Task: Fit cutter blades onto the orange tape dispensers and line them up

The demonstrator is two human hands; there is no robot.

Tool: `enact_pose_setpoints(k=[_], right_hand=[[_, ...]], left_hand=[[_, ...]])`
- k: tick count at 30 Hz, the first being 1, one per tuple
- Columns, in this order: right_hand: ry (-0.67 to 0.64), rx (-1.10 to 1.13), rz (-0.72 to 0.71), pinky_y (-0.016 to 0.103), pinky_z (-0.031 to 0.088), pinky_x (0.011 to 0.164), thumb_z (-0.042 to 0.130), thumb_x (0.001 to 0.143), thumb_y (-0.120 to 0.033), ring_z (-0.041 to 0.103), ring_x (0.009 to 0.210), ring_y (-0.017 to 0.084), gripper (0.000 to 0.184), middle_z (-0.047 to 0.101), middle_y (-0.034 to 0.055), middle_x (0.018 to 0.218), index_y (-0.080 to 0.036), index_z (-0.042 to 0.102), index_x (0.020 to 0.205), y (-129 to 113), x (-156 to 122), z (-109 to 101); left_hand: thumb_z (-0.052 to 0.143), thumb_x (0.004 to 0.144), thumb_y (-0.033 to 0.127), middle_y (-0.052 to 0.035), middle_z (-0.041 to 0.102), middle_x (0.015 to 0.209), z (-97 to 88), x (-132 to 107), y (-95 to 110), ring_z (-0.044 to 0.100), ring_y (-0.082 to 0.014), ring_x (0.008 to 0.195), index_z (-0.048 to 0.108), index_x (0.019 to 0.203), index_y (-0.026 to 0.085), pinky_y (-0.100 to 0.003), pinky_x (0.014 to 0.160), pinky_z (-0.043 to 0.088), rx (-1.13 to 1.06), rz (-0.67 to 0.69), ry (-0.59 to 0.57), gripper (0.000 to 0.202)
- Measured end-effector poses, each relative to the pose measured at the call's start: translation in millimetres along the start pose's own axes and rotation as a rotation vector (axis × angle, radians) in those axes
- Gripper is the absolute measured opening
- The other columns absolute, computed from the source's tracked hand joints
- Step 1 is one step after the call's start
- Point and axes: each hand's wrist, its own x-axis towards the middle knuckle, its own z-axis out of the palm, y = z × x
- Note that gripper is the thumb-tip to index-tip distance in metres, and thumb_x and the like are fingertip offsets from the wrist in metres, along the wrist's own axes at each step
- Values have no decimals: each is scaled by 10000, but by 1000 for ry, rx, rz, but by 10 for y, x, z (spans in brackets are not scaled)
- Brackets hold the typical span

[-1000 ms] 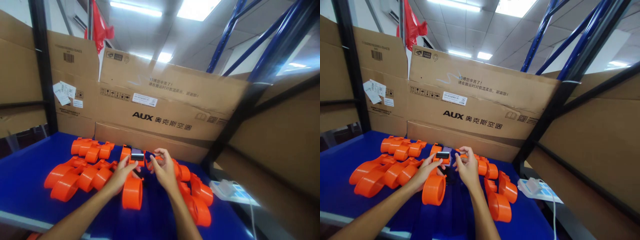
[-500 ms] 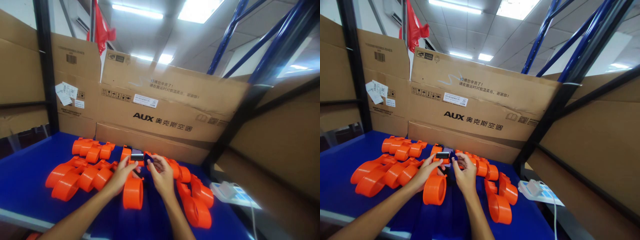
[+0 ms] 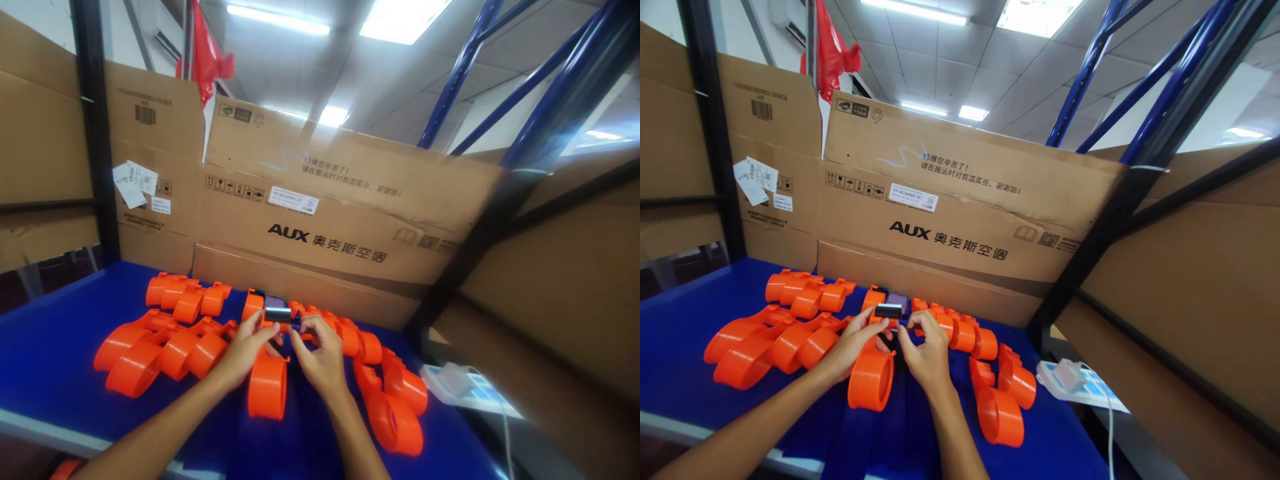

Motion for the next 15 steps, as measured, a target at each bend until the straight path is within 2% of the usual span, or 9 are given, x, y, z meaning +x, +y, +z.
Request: enact_pose_setpoints(k=[6,15], right_hand=[[-95,-47,-55,291,429,656,589,891,-211,524,688,166,189,544,4,730,-220,497,726,-31,26,-29],[-198,-70,-67,294,387,655,571,925,-234,475,710,167,209,506,8,776,-227,449,756,-59,44,-54]], left_hand=[[749,758,423,-14,666,747,26,-21,19,632,-144,542,619,1047,158,-270,565,541,-37,-42,-12,413],[770,747,366,-8,668,774,42,-27,37,621,-118,570,645,1011,158,-238,613,511,-100,-33,11,359]])
